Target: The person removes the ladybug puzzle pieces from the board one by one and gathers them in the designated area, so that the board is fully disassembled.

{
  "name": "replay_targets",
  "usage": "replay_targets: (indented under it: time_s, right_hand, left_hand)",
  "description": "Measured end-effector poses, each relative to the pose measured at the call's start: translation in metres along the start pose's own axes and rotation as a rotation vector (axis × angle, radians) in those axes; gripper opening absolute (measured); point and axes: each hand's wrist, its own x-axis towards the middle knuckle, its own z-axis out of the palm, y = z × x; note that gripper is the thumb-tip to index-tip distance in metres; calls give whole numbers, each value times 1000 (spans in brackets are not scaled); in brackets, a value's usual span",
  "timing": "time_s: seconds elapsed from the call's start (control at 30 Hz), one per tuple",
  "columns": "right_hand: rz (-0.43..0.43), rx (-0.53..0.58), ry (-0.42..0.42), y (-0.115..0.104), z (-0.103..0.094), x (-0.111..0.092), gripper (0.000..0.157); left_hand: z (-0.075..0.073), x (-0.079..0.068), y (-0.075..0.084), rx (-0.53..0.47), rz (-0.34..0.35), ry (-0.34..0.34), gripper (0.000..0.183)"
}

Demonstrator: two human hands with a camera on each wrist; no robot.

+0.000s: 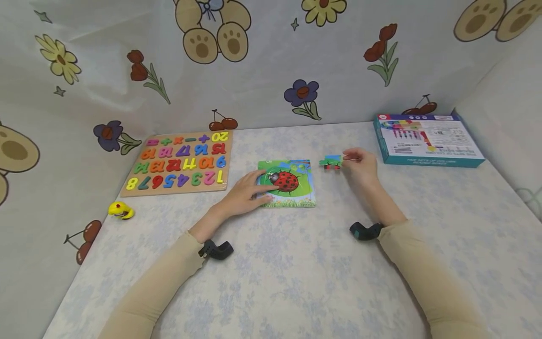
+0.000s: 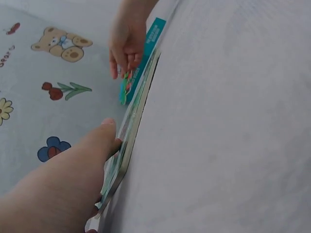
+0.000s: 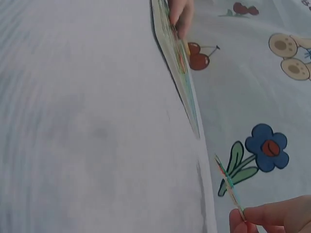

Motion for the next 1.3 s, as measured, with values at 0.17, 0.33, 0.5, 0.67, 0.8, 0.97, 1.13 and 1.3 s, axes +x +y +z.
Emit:
replay_targets:
  time_s: [0.17, 0.33, 0.5, 0.67, 0.8, 0.97, 1.13, 1.3]
  right_hand:
    - [30, -44, -67, 14, -17, 0, 37]
    - [34, -20, -104, 18, -22, -1, 42]
    - [49, -68, -85, 16, -26, -2, 44]
    - [46, -119, -57, 18, -32, -2, 46]
    - [49, -122, -48, 20, -35, -1, 47]
    - [65, -145, -48, 17, -35, -2, 48]
    - [76, -62, -112, -1, -23, -3, 50]
    - [-2, 20, -213, -27, 16, -6, 44]
  left_hand:
    - [-2, -2, -1, 20, -2, -18, 50]
    - [-1, -3, -1, 6, 6, -16, 51]
    - [0, -3, -1, 4, 3, -16, 52]
    - [1, -2, -3, 11, -1, -14, 52]
    - [1, -1, -3, 15, -3, -15, 52]
    - [1, -1, -2, 10, 2, -14, 52]
    - [1, -2, -2, -30, -31, -22, 51]
    - [2, -1, -2, -52, -45, -33, 52]
